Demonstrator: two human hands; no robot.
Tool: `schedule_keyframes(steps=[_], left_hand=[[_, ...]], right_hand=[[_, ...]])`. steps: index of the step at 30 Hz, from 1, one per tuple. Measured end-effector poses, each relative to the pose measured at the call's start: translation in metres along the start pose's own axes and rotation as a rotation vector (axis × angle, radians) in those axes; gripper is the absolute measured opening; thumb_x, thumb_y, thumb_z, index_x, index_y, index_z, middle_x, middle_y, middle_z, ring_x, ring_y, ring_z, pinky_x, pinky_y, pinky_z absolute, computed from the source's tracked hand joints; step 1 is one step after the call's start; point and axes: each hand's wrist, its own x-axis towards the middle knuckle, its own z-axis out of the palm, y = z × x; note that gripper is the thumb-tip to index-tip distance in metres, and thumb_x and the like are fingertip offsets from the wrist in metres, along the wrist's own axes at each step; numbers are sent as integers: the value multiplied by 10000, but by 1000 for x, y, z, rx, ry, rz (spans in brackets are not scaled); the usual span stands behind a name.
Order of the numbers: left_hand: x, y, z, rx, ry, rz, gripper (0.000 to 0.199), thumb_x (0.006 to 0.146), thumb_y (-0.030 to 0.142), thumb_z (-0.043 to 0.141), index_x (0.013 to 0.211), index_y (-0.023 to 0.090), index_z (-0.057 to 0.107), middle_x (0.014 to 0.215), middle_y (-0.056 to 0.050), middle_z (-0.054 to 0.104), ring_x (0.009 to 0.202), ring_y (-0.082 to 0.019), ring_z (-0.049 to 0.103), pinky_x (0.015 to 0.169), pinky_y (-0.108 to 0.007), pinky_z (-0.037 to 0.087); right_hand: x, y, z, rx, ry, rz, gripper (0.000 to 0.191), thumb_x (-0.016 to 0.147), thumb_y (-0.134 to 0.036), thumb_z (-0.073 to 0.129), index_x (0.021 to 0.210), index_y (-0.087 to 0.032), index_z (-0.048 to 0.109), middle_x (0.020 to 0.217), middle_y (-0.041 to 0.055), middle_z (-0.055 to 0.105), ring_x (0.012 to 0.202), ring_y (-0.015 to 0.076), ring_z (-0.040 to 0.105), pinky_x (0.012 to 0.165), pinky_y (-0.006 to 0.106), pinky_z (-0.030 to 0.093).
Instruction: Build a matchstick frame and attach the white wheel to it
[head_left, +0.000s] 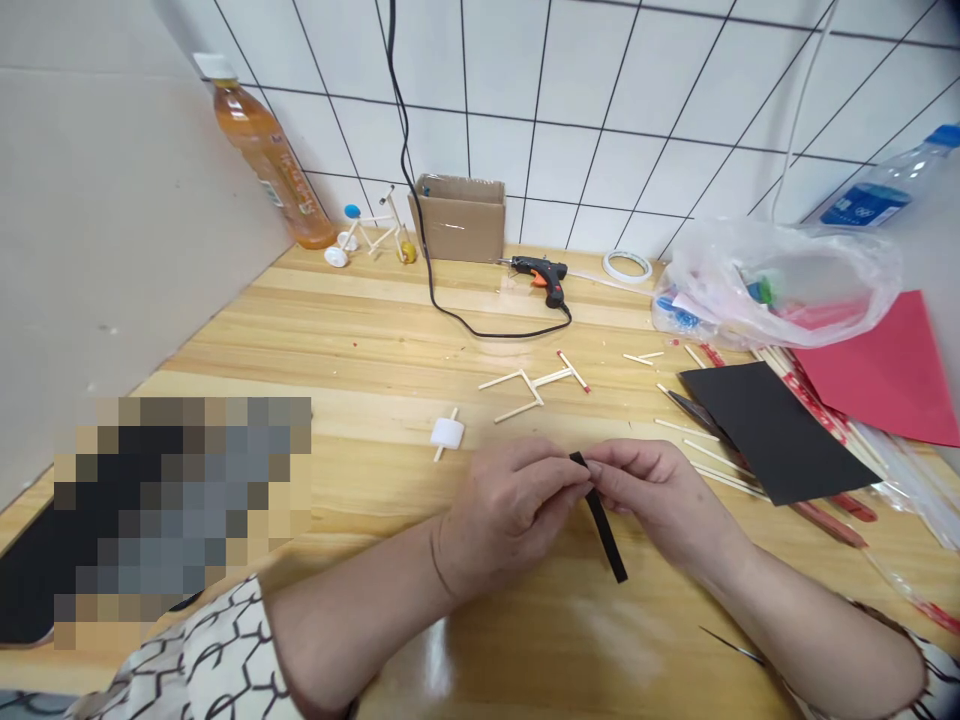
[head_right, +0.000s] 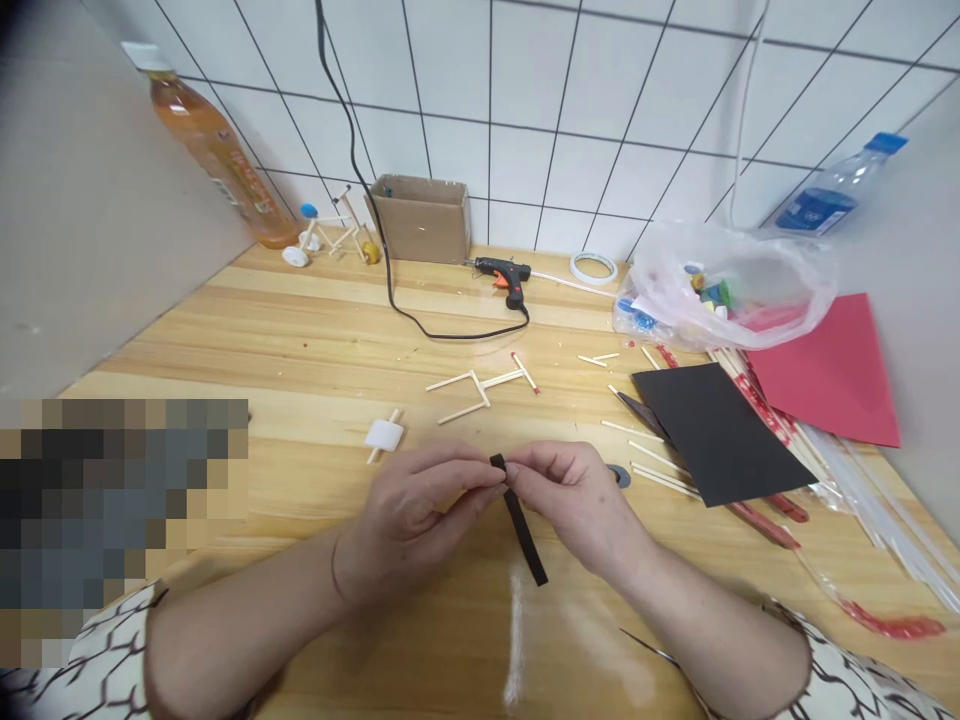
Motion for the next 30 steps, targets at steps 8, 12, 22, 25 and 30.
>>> schedule_keyframes(steps=[8,12,22,25,30], left_hand=[[2,0,-3,9,-9,2,72,819,127,557,854,136,619,766,-55,669,664,-109,611,592,-218,516],[3,2,-4,13,-14,-34,70,819,125,553,850,140,614,763,-46,676,668,-109,615,601,-219,516],[1,2,-1,6,-34,30,64,819,121,559,860,138,605,788,-47,676,695,-108,620,617,-214,518],[1,2,-2,9,-14,13,68,826,133,554,869,144,606,786,-46,675,686,-107,620,615,-215,520],[1,2,-2,12,9,3,72,811,120,573,871,131,613,781,-49,672,678,-104,616,607,-208,516]], right_hand=[[0,1,0,-2,47,-23,176,716,-346,662,711,-176,708,581,-26,585,490,67,409,463,199,326],[3,-3,0,-43,101,-50,137,673,-306,684,713,-175,678,610,-22,625,537,87,500,525,210,402],[2,-2,-1,-146,174,-117,190,669,-348,665,743,-173,656,666,13,662,594,124,576,569,235,468],[1,-2,-1,-219,166,-152,207,709,-378,641,728,-172,658,646,9,641,581,120,550,542,225,454],[-1,0,0,-278,146,-158,254,747,-422,613,704,-177,665,619,4,621,570,120,537,505,214,434]])
